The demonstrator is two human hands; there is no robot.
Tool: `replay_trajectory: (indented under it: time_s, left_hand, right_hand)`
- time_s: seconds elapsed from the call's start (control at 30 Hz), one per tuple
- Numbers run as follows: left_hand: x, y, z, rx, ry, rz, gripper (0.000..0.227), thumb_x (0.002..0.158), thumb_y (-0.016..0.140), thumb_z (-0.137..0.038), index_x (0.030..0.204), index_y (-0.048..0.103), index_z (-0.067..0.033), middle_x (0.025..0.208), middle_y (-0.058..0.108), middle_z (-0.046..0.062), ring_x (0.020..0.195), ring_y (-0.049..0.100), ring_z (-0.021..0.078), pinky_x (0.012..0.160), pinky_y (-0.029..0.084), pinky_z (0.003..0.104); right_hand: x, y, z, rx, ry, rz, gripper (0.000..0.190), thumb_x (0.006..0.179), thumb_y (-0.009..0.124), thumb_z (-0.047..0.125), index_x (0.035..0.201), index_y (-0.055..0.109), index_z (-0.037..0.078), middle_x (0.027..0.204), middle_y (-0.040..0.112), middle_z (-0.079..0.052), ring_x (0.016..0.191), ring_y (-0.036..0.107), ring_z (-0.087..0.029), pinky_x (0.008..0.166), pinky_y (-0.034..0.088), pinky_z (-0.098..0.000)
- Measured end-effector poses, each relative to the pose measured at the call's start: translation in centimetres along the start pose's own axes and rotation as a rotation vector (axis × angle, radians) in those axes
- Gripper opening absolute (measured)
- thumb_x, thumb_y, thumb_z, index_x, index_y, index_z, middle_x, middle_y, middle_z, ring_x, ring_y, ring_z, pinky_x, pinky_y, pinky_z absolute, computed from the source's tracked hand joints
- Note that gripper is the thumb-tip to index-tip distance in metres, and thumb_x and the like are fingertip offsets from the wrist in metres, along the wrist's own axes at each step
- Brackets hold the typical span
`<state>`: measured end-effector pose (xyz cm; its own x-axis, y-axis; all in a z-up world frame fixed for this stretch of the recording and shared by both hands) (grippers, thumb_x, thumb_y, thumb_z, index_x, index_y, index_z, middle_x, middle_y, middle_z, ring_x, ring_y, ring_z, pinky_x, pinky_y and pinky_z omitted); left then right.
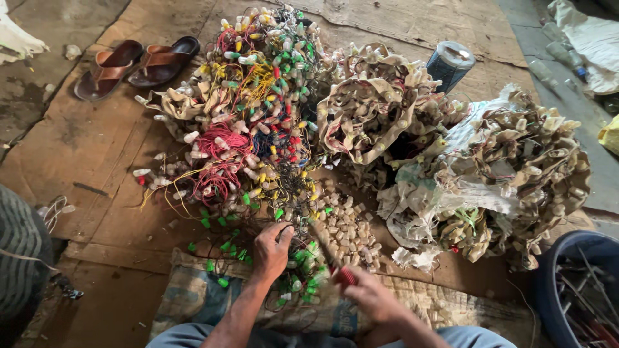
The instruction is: The person sits on a mat and uses a red-handled tool to cut and separate small green plastic light sockets from tangled wires. The person repeatedly picks up sections of the string, cuts the sockets, and drops them onto a growing pile on the floor.
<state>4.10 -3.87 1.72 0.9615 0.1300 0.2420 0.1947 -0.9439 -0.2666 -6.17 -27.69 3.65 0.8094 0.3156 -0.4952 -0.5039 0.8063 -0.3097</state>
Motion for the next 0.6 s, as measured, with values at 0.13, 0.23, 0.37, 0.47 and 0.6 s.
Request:
replay_trajectory:
  time_s: [0.13,0.23,0.37,0.47,0.6]
  left_hand:
    - [-0.2,-0.4,-0.2,0.022,0.021,-0.015,0.018,0.092,0.070,-0.017,0.102,0.076,-0.0032,0.098,0.076,0.014,0.091,0.073,0.0328,0.081,0.056,0.040]
    - [-0.2,-0.3,-0.7,0.050,0.058,-0.021,0.017,0.092,0.070,-0.015,0.104,0.075,-0.0036,0.100,0.075,0.015,0.091,0.072,0.0342,0.081,0.055,0.041]
    - [-0.2,-0.3,-1.1,0.078,0.084,-0.021,0.019,0.090,0.072,-0.014,0.105,0.075,-0.0035,0.101,0.074,0.015,0.091,0.071,0.0351,0.081,0.056,0.042]
    - [-0.4,-0.1,-1.3,0.104,0.098,0.016,0.018,0.091,0.071,-0.013,0.105,0.074,-0.0023,0.102,0.074,0.015,0.092,0.071,0.0352,0.080,0.057,0.042]
    - [-0.6,0.0,-1.5,0.104,0.084,0.031,0.018,0.090,0.071,-0.013,0.104,0.075,-0.0021,0.101,0.074,0.016,0.090,0.072,0.0354,0.078,0.057,0.042]
  right_hand:
    - [1.4,4.2,-2.3,0.105,-0.132,0.002,0.024,0.089,0.063,0.005,0.113,0.062,0.007,0.100,0.062,-0.003,0.090,0.060,-0.015,0.084,0.052,-0.0326]
    - [2.4,4.1,-3.6,0.032,-0.123,-0.088,0.017,0.091,0.069,0.000,0.106,0.062,0.003,0.095,0.060,-0.006,0.088,0.057,-0.014,0.081,0.050,-0.0318]
    - [3.6,4.2,-4.5,0.458,-0.077,-0.020,0.022,0.085,0.063,-0.007,0.105,0.063,0.003,0.099,0.061,-0.004,0.087,0.059,-0.014,0.079,0.049,-0.0303]
    - [3.8,4.1,-4.2,0.267,-0.133,-0.071,0.017,0.088,0.067,-0.004,0.103,0.062,0.002,0.099,0.060,-0.005,0.088,0.059,-0.015,0.079,0.049,-0.0310]
    - [3.5,4.1,-2.4,0.372,-0.120,-0.101,0.012,0.089,0.067,-0.004,0.100,0.064,-0.002,0.098,0.060,-0.009,0.087,0.059,-0.018,0.077,0.049,-0.0329]
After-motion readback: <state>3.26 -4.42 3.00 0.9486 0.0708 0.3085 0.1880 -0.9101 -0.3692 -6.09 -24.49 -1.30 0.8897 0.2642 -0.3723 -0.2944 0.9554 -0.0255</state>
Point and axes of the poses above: each hand's wrist, its own x-axis towards the middle knuckle, its own y-axis out of the palm, z = x × y, the point moved 7 cm from there along x, towards the middle knuckle
